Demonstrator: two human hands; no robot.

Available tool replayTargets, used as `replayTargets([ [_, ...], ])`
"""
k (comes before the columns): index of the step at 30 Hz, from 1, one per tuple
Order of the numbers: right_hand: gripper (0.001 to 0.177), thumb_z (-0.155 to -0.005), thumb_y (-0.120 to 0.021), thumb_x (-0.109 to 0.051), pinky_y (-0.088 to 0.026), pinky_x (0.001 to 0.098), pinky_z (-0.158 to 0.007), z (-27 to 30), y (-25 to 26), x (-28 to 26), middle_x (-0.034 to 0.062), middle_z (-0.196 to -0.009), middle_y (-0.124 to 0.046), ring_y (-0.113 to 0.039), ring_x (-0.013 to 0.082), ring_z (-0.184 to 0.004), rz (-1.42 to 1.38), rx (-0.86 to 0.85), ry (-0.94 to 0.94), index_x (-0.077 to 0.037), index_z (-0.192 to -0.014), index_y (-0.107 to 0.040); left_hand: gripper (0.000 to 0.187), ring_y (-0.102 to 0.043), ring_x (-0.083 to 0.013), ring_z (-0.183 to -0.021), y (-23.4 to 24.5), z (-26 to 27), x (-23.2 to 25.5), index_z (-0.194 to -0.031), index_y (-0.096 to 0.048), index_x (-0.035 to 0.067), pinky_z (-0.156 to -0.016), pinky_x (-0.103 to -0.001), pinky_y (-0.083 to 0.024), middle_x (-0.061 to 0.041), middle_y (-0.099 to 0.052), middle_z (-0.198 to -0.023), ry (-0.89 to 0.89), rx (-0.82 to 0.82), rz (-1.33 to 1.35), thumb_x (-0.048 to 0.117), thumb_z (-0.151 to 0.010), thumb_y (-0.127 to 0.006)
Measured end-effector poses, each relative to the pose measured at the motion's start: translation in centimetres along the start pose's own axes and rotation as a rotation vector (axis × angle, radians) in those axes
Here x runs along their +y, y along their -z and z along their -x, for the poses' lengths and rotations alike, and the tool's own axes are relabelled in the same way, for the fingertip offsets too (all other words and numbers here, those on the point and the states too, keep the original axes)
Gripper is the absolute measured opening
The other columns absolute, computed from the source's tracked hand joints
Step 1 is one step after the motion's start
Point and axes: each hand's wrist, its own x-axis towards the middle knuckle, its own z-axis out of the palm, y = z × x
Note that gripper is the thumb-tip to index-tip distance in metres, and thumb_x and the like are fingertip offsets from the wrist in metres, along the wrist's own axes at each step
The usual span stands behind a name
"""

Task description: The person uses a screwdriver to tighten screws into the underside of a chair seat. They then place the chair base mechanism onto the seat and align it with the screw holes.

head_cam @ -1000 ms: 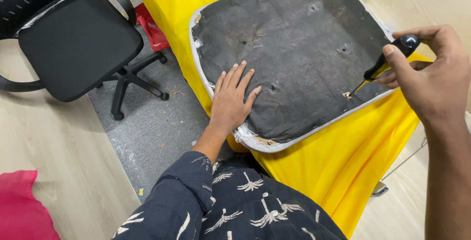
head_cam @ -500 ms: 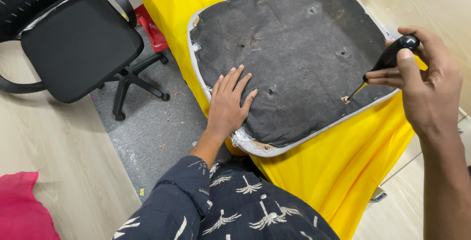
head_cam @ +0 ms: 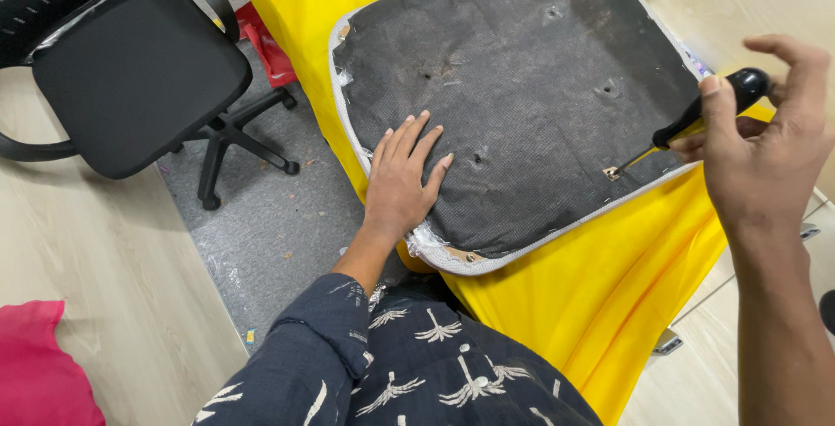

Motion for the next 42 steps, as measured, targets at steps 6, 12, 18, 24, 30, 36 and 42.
replayTargets([
  [6, 0.031, -0.116, -0.046, -0.006, -0.065, 0.0285, -0.076, -0.5, 1.2, -0.3, 0.0121, -0.128, -0.062, -0.074, 0.022, -0.085, -0.192, -0.125, -0.081, 0.0, -0.146, -0.048, 0.047, -0.039, -0.0261, -0.148, 0.0, 0.0, 0.1, -0.142, -0.06, 0.013, -0.125, -0.047, -0.026, -0.01, -0.049, -0.155, 0.005, 0.004, 0.002, 0.038, -0.102, -0.06],
  [12, 0.036, -0.107, -0.051, -0.004, -0.062, 0.0297, -0.067, -0.3, 0.4, -2.1, 0.0134, -0.127, -0.065, -0.071, 0.0221, -0.077, -0.131, -0.101, -0.119, 0.001, -0.143, -0.053, 0.047, -0.039, -0.0258, -0.148, 0.1, 0.0, 0.2, -0.141, -0.06, 0.014, -0.124, -0.047, -0.026, -0.009, -0.049, -0.155, 0.006, 0.013, 0.013, 0.039, -0.101, -0.06],
  [18, 0.027, -0.11, -0.071, -0.003, -0.059, 0.029, -0.066, -0.2, 0.4, -1.4, 0.0171, -0.114, -0.069, -0.073, 0.0204, -0.079, 0.005, -0.019, -0.013, 0.009, -0.133, -0.063, 0.048, -0.039, -0.027, -0.148, -0.2, 0.1, -0.1, -0.141, -0.06, 0.012, -0.124, -0.048, -0.027, -0.01, -0.049, -0.155, -0.007, 0.018, 0.016, 0.039, -0.102, -0.06],
  [24, 0.031, -0.111, -0.076, -0.003, -0.06, 0.0268, -0.065, -0.1, -0.2, -1.7, 0.0159, -0.111, -0.069, -0.073, 0.0198, -0.082, -0.032, 0.021, 0.048, 0.009, -0.116, -0.048, 0.048, -0.04, -0.0268, -0.148, -0.3, 0.2, -0.2, -0.141, -0.06, 0.012, -0.124, -0.048, -0.027, -0.01, -0.05, -0.155, -0.009, 0.032, 0.023, 0.039, -0.102, -0.06],
  [30, 0.031, -0.102, -0.068, -0.006, -0.059, 0.026, -0.055, 0.2, -1.0, -2.9, 0.0136, -0.097, -0.065, -0.072, 0.0198, -0.071, -0.017, 0.029, -0.114, 0.006, -0.118, -0.044, 0.049, -0.041, -0.0272, -0.147, -0.5, 0.1, -0.2, -0.141, -0.06, 0.012, -0.123, -0.048, -0.027, -0.011, -0.05, -0.154, -0.023, 0.053, 0.01, 0.04, -0.101, -0.061],
  [36, 0.022, -0.116, -0.054, -0.009, -0.064, 0.0301, -0.069, -0.3, -0.4, -2.7, 0.0171, -0.113, -0.065, -0.075, 0.0256, -0.082, -0.069, -0.094, -0.091, 0.005, -0.133, -0.053, 0.049, -0.042, -0.0269, -0.147, 0.0, 0.2, 0.1, -0.141, -0.06, 0.011, -0.124, -0.047, -0.028, -0.01, -0.051, -0.155, -0.024, 0.061, 0.037, 0.038, -0.1, -0.062],
  [42, 0.035, -0.109, -0.043, -0.012, -0.062, 0.0236, -0.068, 0.2, 0.7, -2.1, 0.0077, -0.124, -0.066, -0.074, 0.0184, -0.08, -0.212, -0.05, -0.205, -0.002, -0.142, -0.053, 0.046, -0.042, -0.0287, -0.147, 0.1, 0.1, 0.0, -0.139, -0.062, 0.01, -0.123, -0.049, -0.029, -0.012, -0.051, -0.153, -0.014, 0.045, 0.042, 0.036, -0.101, -0.062],
])
